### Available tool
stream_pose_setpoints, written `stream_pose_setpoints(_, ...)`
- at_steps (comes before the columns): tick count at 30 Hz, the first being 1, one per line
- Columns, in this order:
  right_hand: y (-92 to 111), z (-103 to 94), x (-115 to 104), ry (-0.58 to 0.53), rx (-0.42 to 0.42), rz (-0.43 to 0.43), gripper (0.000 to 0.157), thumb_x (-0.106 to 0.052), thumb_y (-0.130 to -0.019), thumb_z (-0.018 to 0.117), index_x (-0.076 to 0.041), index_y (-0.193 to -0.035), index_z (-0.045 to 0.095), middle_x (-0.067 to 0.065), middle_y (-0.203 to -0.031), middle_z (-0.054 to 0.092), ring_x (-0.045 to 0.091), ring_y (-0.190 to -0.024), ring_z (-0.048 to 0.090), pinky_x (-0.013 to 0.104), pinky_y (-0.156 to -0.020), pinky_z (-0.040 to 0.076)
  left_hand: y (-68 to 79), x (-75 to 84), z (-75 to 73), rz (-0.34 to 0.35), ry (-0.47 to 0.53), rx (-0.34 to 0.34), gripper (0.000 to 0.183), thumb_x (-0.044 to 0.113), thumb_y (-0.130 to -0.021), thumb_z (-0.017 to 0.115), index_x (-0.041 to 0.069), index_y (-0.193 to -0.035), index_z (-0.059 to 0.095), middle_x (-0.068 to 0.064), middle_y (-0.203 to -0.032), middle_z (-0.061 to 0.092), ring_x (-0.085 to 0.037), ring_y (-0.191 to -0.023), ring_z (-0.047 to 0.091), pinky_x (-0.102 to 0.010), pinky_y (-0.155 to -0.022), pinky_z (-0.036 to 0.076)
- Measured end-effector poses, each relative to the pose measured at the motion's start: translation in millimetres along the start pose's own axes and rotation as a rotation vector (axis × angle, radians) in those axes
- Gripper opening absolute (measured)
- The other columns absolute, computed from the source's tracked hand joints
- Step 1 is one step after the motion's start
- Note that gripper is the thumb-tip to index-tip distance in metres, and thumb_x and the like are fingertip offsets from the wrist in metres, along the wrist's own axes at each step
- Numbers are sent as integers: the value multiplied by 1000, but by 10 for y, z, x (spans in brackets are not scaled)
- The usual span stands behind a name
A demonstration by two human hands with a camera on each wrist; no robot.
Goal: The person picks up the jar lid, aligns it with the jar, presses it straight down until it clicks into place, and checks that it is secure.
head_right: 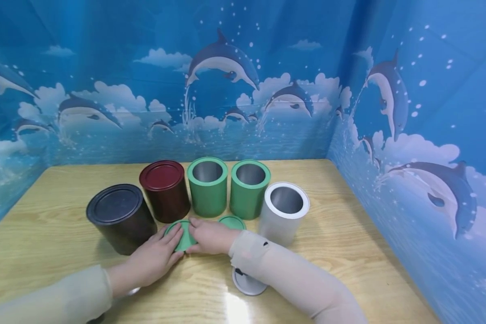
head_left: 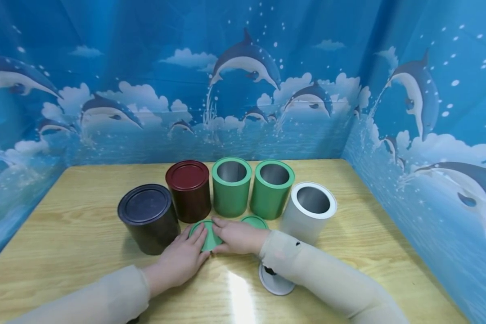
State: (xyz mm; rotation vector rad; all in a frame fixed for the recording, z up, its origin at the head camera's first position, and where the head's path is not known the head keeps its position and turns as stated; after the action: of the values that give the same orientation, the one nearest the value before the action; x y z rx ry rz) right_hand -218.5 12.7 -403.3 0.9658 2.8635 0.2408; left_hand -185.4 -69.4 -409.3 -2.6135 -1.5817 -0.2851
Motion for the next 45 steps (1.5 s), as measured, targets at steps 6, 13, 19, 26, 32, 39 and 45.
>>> stream_pose_setpoints(6, 27, -15, -3, -25, 19, -11, 68, -46, -93, 52, 3, -140, 39, 20, -147, 29, 23, -129, 39, 26, -100, 38, 28, 19, -32, 31, -15, 30, 58, 34, -97, 48, -5, -139, 38, -19, -146, 32, -46, -130, 30, -57, -97, 35)
stream_pose_setpoints(13, 85, -66, -15, -62, 42, -23, 66, -45, -95, 49, 2, -140, 38, 21, -148, 27, 24, -129, 39, 27, -99, 39, 44, 20, -61, 65, 2, 71, 57, 33, -98, 48, -6, -139, 39, -20, -146, 32, -47, -129, 30, -58, -97, 35)
stream_pose_setpoints(19, 124, -94, -18, -113, 70, -35, 66, -43, -97, 44, 1, -144, 30, 18, -152, 18, 24, -136, 26, 30, -106, 30, 50, 20, -123, 95, 15, 138, 55, 31, -97, 49, -5, -138, 40, -19, -145, 35, -46, -129, 32, -58, -96, 36)
stream_pose_setpoints(26, 171, -117, -23, -145, 80, -51, 63, -42, -99, 39, -1, -145, 26, 16, -152, 18, 26, -139, 19, 31, -109, 23, 64, 35, -183, 101, 2, 152, 56, 33, -97, 49, -4, -139, 40, -17, -145, 35, -44, -130, 32, -56, -97, 36)
stream_pose_setpoints(32, 223, -151, -33, -154, 94, -60, 62, -41, -100, 38, -1, -146, 26, 14, -153, 18, 27, -139, 18, 32, -109, 23, 78, 58, -237, 102, 4, 145, 57, 35, -97, 48, -2, -139, 40, -16, -146, 35, -42, -131, 30, -56, -98, 35)
stream_pose_setpoints(39, 257, -194, -35, -146, 116, -53, 61, -40, -100, 37, -1, -145, 26, 13, -153, 18, 27, -139, 19, 33, -109, 22, 82, 70, -287, 115, 0, 154, 56, 35, -97, 48, -1, -139, 41, -14, -146, 35, -42, -131, 30, -54, -101, 33)
stream_pose_setpoints(45, 283, -237, -41, -150, 122, -55, 61, -40, -100, 37, -1, -145, 26, 13, -153, 18, 27, -139, 19, 33, -109, 23, 79, 62, -296, 132, -14, 172, 56, 35, -97, 49, -1, -139, 41, -15, -146, 35, -43, -131, 30, -52, -102, 32)
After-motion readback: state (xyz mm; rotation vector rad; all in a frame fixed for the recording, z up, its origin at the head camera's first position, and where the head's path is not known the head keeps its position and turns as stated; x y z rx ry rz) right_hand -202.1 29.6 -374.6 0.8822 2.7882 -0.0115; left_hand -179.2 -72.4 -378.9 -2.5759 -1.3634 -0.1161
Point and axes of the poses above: each hand's wrist, its own y-axis away from the middle knuckle, its own z-axis out of the palm, x = y × z, the point moved 8 cm from there along -y, towards the middle knuckle
